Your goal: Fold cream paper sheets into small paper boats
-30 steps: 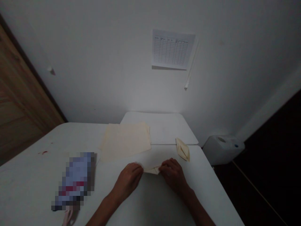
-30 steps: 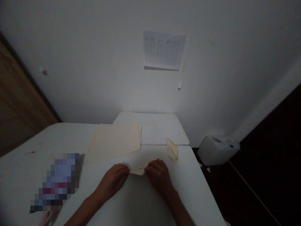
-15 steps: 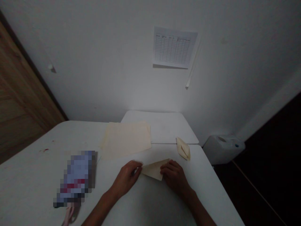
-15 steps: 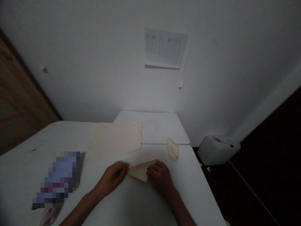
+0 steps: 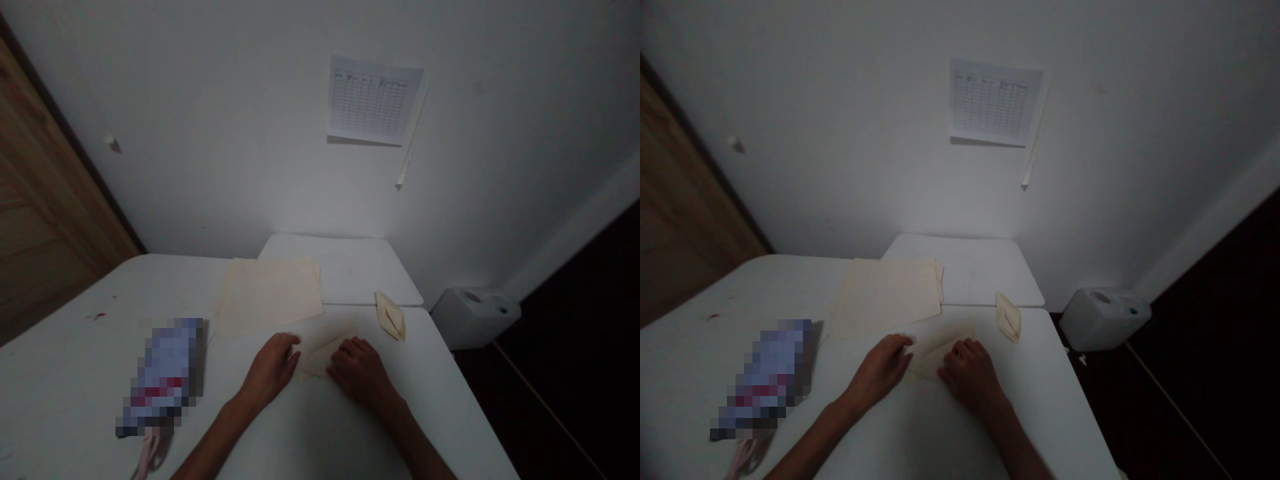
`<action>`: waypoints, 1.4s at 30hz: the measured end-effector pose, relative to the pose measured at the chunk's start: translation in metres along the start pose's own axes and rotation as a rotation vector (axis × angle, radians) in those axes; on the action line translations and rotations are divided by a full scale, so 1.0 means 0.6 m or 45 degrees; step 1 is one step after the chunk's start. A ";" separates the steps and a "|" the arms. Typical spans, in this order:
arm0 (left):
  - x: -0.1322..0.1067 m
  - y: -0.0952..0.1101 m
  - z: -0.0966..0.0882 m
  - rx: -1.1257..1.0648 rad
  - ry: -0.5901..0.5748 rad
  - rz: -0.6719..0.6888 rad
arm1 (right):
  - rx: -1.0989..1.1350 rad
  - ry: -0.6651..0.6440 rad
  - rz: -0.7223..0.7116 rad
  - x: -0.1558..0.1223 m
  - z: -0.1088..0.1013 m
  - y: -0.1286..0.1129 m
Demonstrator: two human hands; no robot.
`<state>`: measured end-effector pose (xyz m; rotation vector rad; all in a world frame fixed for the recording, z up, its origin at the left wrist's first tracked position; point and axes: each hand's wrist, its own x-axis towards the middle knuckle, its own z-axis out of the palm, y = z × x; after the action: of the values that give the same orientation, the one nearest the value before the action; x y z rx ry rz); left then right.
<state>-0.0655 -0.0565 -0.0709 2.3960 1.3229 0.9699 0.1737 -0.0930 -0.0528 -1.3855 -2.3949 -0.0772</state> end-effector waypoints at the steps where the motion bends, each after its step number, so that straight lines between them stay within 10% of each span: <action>1: 0.000 0.005 -0.004 -0.021 -0.010 0.065 | -0.003 -0.004 0.008 0.003 0.003 -0.002; 8: -0.014 0.041 -0.037 -0.114 -0.319 0.329 | 0.102 -0.036 0.006 0.007 -0.004 -0.002; 21: -0.009 0.055 -0.031 0.083 -0.329 0.377 | 0.150 -0.009 0.006 0.008 0.001 0.005; 42: -0.004 0.053 0.007 -0.179 -0.112 -0.038 | 0.265 -0.066 -0.192 -0.007 0.010 -0.016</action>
<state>-0.0424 -0.0758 -0.0595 2.2797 1.2139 0.9069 0.1656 -0.1002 -0.0584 -1.1252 -2.4661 0.1659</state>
